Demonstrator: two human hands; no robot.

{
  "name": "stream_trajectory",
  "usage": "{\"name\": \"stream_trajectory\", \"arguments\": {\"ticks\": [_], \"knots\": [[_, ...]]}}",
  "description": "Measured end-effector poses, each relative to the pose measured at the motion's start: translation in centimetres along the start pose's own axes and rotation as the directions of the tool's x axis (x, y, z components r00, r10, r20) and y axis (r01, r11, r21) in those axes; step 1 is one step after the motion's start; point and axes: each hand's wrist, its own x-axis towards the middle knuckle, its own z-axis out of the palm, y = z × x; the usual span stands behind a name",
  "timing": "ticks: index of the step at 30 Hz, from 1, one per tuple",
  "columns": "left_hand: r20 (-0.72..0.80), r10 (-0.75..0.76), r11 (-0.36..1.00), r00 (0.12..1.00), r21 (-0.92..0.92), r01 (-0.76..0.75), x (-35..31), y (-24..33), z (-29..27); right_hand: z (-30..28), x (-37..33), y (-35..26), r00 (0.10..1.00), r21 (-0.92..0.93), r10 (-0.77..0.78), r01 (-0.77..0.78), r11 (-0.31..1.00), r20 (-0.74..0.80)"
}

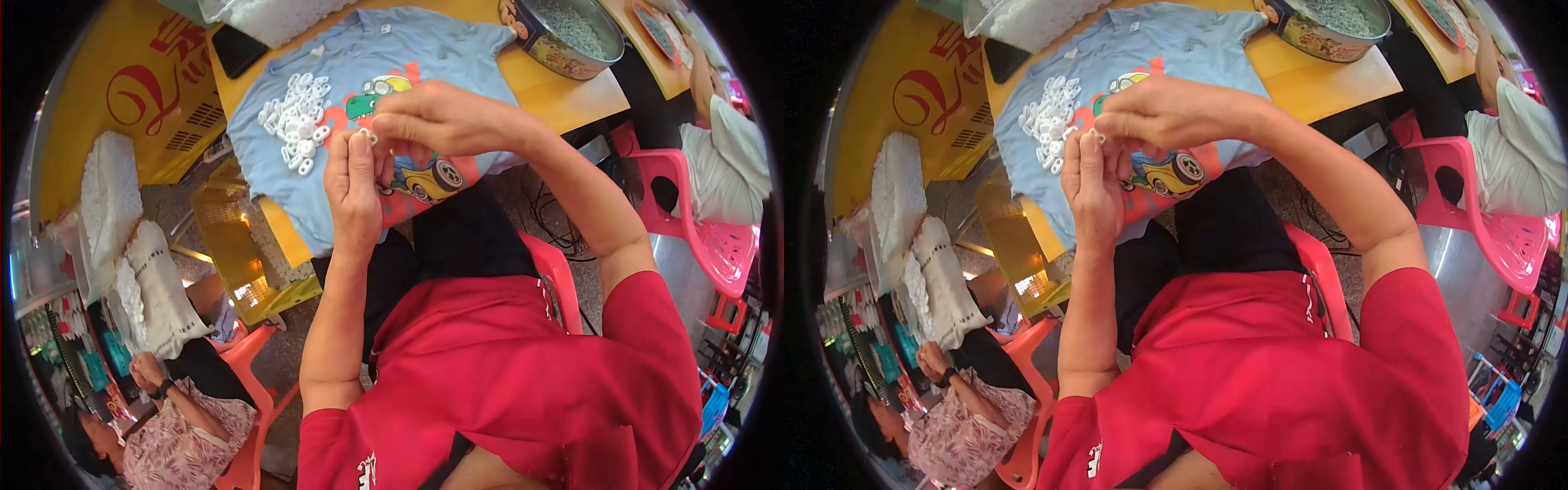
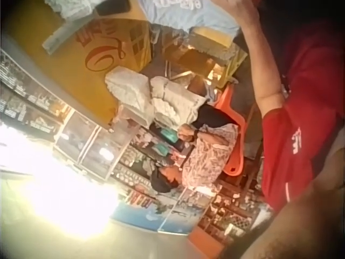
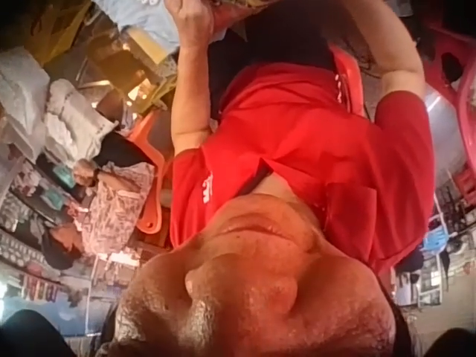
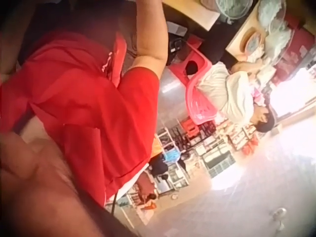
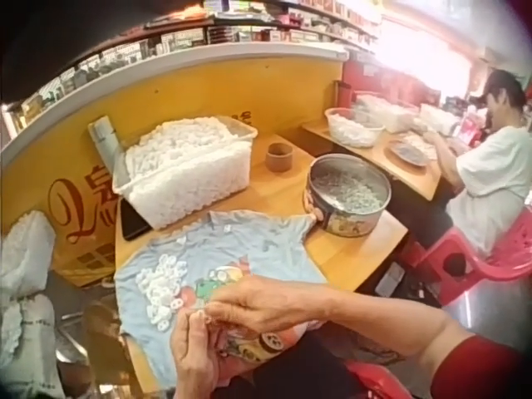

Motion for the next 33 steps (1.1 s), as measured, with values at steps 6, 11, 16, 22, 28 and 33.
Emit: {"name": "stream_trajectory", "arguments": {"ticks": [6, 11, 16, 22, 28, 33], "knots": [[-0.013, -0.007, 0.998, 1.0, -0.056, 0.006, -0.4, 0.2, 0.1, 0.3, -1.3, 0.4, 0.993, -0.309, -0.091, 0.065, 0.949, -0.072], [-0.003, -0.005, 1.0, 1.0, -0.022, 0.005, -0.5, 0.1, -0.1, 1.0, -1.1, 0.3, 0.975, -0.387, -0.188, 0.13, 0.913, -0.117], [0.013, 0.026, 1.0, 1.0, 0.015, -0.026, -0.5, 0.1, 0.0, 0.5, -0.6, 0.0, 0.98, -0.438, -0.193, 0.151, 0.886, -0.054], [0.022, 0.042, 0.996, 0.999, 0.072, -0.043, -0.6, 0.4, 0.0, -0.1, 0.0, 0.1, 0.963, -0.43, -0.268, 0.25, 0.868, 0.019], [0.023, 0.002, 1.0, 1.0, 0.019, -0.002, -0.5, -0.2, -0.4, 0.4, 0.5, 0.8, 0.956, -0.362, -0.294, 0.279, 0.889, 0.016], [0.037, -0.003, 0.998, 0.999, 0.069, 0.0, -0.8, 0.2, -0.2, 0.4, 0.7, 1.0, 0.954, -0.335, -0.298, 0.277, 0.901, -0.012]]}}
